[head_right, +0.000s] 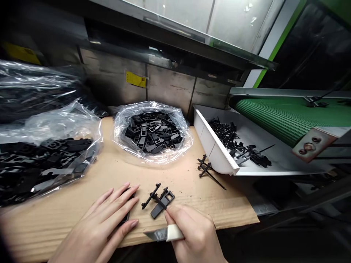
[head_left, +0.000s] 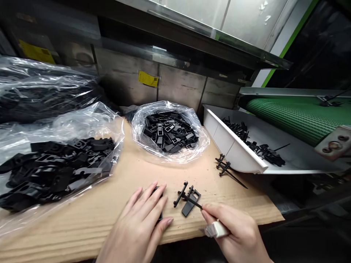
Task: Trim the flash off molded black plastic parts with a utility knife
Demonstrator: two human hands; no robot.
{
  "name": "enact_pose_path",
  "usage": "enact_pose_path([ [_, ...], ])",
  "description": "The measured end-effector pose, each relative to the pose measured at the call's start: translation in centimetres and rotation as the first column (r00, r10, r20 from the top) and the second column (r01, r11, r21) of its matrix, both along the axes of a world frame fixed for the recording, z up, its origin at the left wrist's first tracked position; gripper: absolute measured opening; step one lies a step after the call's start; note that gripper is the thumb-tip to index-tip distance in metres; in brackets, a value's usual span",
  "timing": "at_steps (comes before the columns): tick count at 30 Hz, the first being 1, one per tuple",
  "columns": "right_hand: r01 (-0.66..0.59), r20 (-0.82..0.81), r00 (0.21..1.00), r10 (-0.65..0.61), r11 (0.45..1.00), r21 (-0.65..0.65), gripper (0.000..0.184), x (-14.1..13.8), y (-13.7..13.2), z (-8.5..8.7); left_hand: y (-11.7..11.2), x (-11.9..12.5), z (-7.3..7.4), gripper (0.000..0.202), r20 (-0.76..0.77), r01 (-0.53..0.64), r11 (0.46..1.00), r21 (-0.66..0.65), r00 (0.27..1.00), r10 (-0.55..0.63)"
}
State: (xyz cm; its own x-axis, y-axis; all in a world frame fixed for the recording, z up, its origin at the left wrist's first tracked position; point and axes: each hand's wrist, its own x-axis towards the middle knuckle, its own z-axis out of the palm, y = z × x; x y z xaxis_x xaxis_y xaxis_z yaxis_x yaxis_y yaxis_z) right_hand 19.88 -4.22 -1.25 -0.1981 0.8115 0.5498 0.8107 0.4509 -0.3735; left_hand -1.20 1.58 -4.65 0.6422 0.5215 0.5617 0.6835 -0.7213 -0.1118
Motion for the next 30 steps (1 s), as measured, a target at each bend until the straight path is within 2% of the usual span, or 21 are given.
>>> enact_pose_path([
  [4,0.182,0.154,0.971,-0.18,0.983,-0.001,0.023,1.4,-0.4,-0.7,0.0,-0.1,-0.1,0.039,0.036,-0.017,1.0,-0.021,0.999,0.018],
  [10,0.296,0.288,0.913,-0.289,0.955,0.021,0.027,5.4,0.7,-0.7,0.1,-0.3,-0.5,0.04,0.04,-0.01,1.0,-0.026,0.999,0.011],
  [12,0.398,0.324,0.862,-0.389,0.917,0.042,0.026,6.9,1.3,-0.8,0.1,-0.4,-0.7,0.04,0.043,-0.01,1.0,-0.025,0.999,0.011],
  [15,0.567,0.427,0.738,-0.522,0.824,0.026,0.03,8.1,2.4,-0.9,0.2,-0.5,-0.9,0.04,0.049,-0.006,1.0,-0.005,0.999,0.006],
  [19,0.689,0.569,0.606,-0.556,0.724,-0.026,0.046,6.9,3.8,-0.4,0.4,-0.5,-1.2,0.04,0.047,-0.001,1.0,0.017,0.999,0.001],
  [21,0.715,0.617,0.571,-0.541,0.697,-0.05,0.039,5.7,4.5,0.1,0.5,-0.5,-1.5,0.04,0.05,-0.002,1.0,0.023,0.999,0.001],
  [25,0.721,0.664,0.568,-0.485,0.682,-0.119,0.012,3.7,6.1,0.8,0.7,-0.6,-2.3,0.041,0.081,-0.001,0.999,0.038,0.997,-0.002],
  [30,0.71,0.65,0.606,-0.458,0.681,-0.182,0.013,2.9,7.6,1.0,0.8,-0.9,-2.7,0.04,0.116,0.026,0.995,0.093,0.993,-0.037],
])
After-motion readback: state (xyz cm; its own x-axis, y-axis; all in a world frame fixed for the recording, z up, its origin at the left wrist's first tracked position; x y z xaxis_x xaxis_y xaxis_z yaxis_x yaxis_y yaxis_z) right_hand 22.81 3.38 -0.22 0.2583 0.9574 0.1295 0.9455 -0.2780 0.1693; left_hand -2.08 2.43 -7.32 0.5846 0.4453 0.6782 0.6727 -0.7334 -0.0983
